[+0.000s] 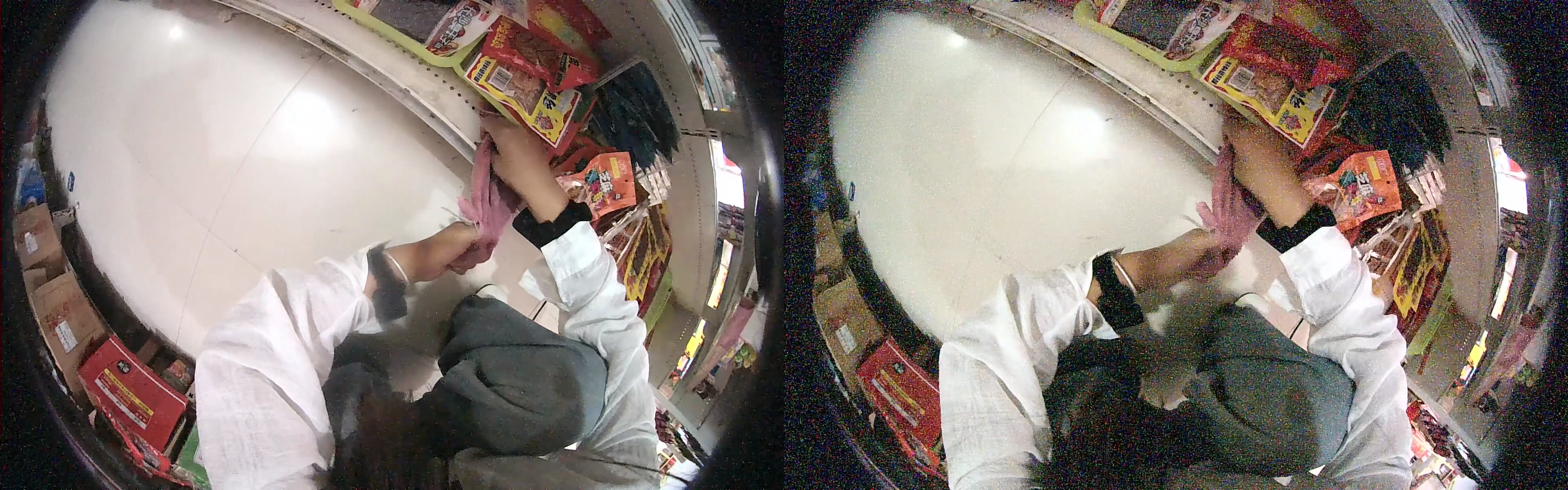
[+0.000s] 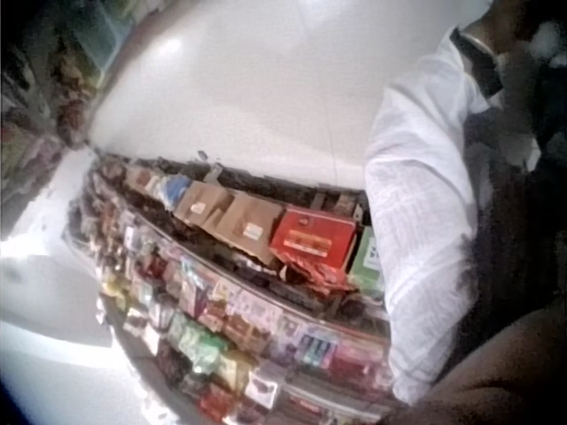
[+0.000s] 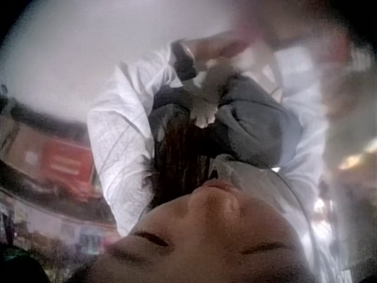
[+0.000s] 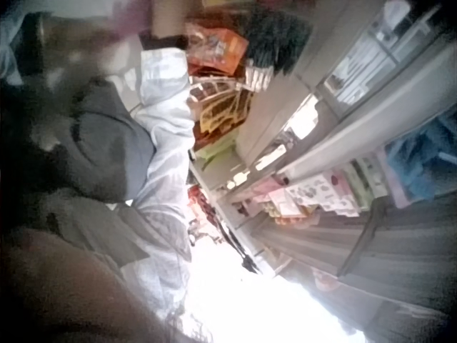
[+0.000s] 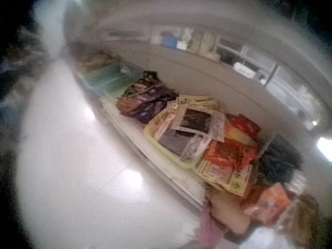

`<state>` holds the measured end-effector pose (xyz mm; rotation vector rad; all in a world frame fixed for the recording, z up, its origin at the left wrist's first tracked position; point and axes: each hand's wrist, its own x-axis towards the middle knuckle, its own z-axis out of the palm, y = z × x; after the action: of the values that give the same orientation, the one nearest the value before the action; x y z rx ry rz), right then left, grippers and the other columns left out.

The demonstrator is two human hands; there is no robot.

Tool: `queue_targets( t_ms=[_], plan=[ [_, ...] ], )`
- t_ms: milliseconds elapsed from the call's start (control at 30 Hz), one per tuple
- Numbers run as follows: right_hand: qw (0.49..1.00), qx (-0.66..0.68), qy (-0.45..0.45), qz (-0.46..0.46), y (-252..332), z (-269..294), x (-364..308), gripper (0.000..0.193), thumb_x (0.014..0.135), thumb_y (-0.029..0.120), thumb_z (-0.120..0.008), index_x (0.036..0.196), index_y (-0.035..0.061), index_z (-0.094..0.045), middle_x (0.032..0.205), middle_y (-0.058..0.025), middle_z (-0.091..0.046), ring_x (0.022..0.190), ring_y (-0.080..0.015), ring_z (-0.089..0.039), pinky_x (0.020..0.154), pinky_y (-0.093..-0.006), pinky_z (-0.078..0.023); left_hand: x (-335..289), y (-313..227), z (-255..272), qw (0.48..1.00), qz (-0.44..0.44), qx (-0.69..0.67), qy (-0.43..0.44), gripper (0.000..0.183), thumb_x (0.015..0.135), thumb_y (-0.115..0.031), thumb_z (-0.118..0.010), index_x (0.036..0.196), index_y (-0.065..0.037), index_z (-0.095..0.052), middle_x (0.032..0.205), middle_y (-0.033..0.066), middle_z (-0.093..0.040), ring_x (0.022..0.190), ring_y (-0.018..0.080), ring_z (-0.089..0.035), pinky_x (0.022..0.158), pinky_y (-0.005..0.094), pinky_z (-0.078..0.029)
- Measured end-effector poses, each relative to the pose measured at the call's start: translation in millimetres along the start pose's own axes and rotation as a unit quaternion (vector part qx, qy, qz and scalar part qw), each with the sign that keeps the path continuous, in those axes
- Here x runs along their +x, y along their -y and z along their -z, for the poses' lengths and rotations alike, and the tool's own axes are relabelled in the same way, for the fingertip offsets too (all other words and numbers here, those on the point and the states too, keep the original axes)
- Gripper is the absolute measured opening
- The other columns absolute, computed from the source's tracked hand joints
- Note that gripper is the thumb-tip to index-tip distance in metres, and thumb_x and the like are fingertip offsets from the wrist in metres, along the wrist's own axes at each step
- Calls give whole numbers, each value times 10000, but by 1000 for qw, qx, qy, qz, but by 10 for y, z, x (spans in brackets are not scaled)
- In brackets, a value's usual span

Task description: Cleaning supermarket shelves with a pink cloth.

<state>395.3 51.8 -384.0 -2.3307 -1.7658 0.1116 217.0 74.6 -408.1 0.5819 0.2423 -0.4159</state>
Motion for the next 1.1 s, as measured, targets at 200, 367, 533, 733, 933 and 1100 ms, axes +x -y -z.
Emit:
queue_targets(
  t_ms=[200, 367, 533, 733, 933, 1100],
  plan=[
    [995, -33, 94, -26, 107, 20, 13, 284, 655, -25, -489, 936, 18, -497, 905, -197, -547, 837, -384, -532, 680, -447, -423, -8, 71, 57, 1000, -6, 25, -10, 241, 827, -327, -383, 666, -154, -427, 542, -62, -298, 461, 53, -236, 430, 226, -180],
    [996, -37, 80, -24, 148, 96, 3, 284, 658, 5, -513, 940, 25, -489, 884, -195, -548, 832, -382, -533, 668, -450, -424, 89, 231, 120, 999, -37, -30, -22, 244, 811, -331, -374, 638, -160, -391, 549, -59, -292, 469, 57, -226, 436, 227, -170],
    [980, 189, 65, -12, 493, 299, -27, 179, 699, 19, -503, 877, 5, -493, 818, -202, -524, 795, -374, -525, 688, -388, -424, -58, 226, 27, 994, -54, 71, -70, 218, 816, -234, -389, 646, -106, -432, 568, -32, -376, 496, 70, -319, 445, 236, -262],
    [963, 256, 56, 61, 939, 190, -102, 192, 732, 75, -501, 917, 35, -531, 845, -190, -564, 787, -361, -560, 677, -400, -450, -187, 369, -80, 918, -104, 336, -185, 186, 804, -108, -417, 677, -33, -530, 614, 46, -527, 586, 124, -487, 564, 270, -405],
    [949, 313, 7, -31, 854, 288, -119, 145, 759, 68, -544, 891, 9, -531, 775, -154, -573, 697, -227, -567, 655, -286, -451, -276, 311, -55, 838, -104, 520, -131, 193, 815, -154, -447, 970, -44, -477, 794, 131, -567, 712, 266, -568, 639, 377, -452],
    [915, 375, -62, -138, 775, 405, -181, 147, 776, 28, -524, 921, 8, -520, 789, -91, -557, 737, -97, -529, 667, -235, -444, -66, 524, 77, 690, -251, 652, -187, 152, 715, -90, -483, 802, 31, -516, 710, 130, -554, 700, 258, -574, 612, 317, -452]
  ],
)
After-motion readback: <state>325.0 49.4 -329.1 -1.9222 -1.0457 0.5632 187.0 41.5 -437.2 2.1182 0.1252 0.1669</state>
